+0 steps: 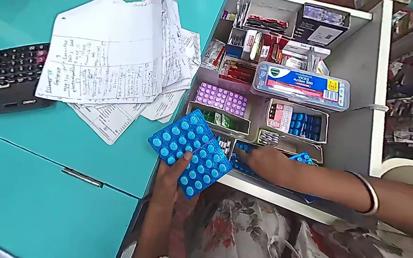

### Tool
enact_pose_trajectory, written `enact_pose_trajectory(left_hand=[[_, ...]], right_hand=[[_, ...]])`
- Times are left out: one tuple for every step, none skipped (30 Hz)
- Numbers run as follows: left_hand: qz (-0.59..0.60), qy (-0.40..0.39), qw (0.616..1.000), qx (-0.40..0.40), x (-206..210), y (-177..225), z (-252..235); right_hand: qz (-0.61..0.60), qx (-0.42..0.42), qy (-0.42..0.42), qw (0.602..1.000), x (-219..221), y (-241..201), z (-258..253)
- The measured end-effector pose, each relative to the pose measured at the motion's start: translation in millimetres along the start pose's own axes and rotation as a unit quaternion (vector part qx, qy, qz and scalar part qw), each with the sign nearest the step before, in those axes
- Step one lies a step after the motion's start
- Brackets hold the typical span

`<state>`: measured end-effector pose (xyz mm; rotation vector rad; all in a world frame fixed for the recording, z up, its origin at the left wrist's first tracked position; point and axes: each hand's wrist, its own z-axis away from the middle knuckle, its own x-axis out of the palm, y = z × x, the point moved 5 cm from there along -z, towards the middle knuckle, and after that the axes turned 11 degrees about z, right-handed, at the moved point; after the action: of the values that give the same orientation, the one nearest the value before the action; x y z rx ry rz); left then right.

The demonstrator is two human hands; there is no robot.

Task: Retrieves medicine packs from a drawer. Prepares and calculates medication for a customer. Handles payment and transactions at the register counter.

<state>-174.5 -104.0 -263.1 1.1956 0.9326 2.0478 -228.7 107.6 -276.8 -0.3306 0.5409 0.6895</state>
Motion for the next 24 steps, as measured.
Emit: enact_pose_trajectory(left_hand=[[0.002,0.0,1.0,0.001,-0.5,-0.3,0.2],[-0.001,0.004,1.0,0.001,-0.5,-0.7,0.8],[-0.001,0.007,1.0,0.002,-0.4,-1.2,1.3],[0.001,0.008,1.0,0.003,-0.3,-1.4,1.5],[0.004,0.007,1.0,0.004,-0.6,-1.3,1.7],[0.008,0.004,1.0,0.005,-1.0,-1.3,1.8],[0.011,0.001,1.0,0.007,-1.4,-1.5,2.2],[0.014,-0.002,1.0,0.007,-1.7,-1.7,2.5],[0.02,-0.007,1.0,0.007,-1.6,-1.8,2.6],[0.025,-0.012,1.0,0.007,-1.5,-2.0,2.4],[0.027,-0.016,0.999,0.008,-1.8,-2.5,2.2],[0.023,-0.015,1.0,0.007,-2.4,-3.0,2.4],[0.018,-0.01,1.0,0.008,-2.8,-3.3,2.5],[0.017,-0.008,1.0,0.007,-2.8,-3.6,2.4],[0.016,-0.005,1.0,0.004,-2.2,-3.5,2.2],[0.015,0.0,1.0,0.002,-1.5,-2.7,2.1],[0.01,0.007,1.0,0.003,-0.8,-1.8,2.5],[-0.001,0.012,1.0,0.006,-0.1,-0.9,3.3],[-0.011,0.016,1.0,0.008,0.1,-1.1,3.6],[-0.017,0.015,1.0,0.01,-0.1,-2.2,3.4],[-0.019,0.013,1.0,0.013,-0.7,-3.2,2.7],[-0.023,0.014,1.0,0.014,-0.8,-3.7,2.5],[-0.029,0.017,0.999,0.014,-0.6,-3.7,2.6],[-0.034,0.021,0.999,0.012,-1.1,-3.8,2.6]], right_hand=[[0.025,0.007,0.02,0.999,1.1,-3.2,-6.0],[0.041,0.008,0.028,0.999,3.1,-4.9,-11.4],[0.057,-0.002,0.053,0.997,6.0,-4.9,-15.4],[0.076,-0.023,0.106,0.991,9.5,-3.8,-17.7],[0.098,-0.051,0.178,0.978,13.2,-2.5,-17.9],[0.119,-0.081,0.246,0.959,17.2,-1.1,-15.9],[0.144,-0.112,0.304,0.935,21.0,0.5,-11.5],[0.168,-0.145,0.346,0.912,23.4,2.4,-4.7],[0.191,-0.175,0.37,0.892,24.0,4.7,4.0],[0.216,-0.2,0.383,0.876,23.9,7.9,14.2],[0.234,-0.221,0.396,0.86,24.1,12.3,24.7],[0.25,-0.237,0.407,0.846,25.5,18.1,34.4],[0.266,-0.246,0.411,0.837,27.6,24.0,43.5],[0.278,-0.249,0.409,0.832,29.9,29.4,52.2],[0.281,-0.251,0.414,0.829,32.2,34.1,60.7],[0.279,-0.251,0.424,0.824,33.7,37.4,69.8],[0.277,-0.251,0.443,0.815,34.5,39.5,80.1],[0.277,-0.249,0.464,0.804,35.0,40.2,92.5],[0.276,-0.244,0.493,0.788,35.5,39.8,106.1],[0.276,-0.237,0.524,0.77,36.4,38.7,119.7],[0.274,-0.225,0.553,0.754,38.2,37.0,131.6],[0.275,-0.212,0.581,0.736,40.8,34.9,141.7],[0.277,-0.197,0.603,0.722,44.9,32.6,150.2],[0.275,-0.18,0.619,0.713,49.1,30.1,157.5]])
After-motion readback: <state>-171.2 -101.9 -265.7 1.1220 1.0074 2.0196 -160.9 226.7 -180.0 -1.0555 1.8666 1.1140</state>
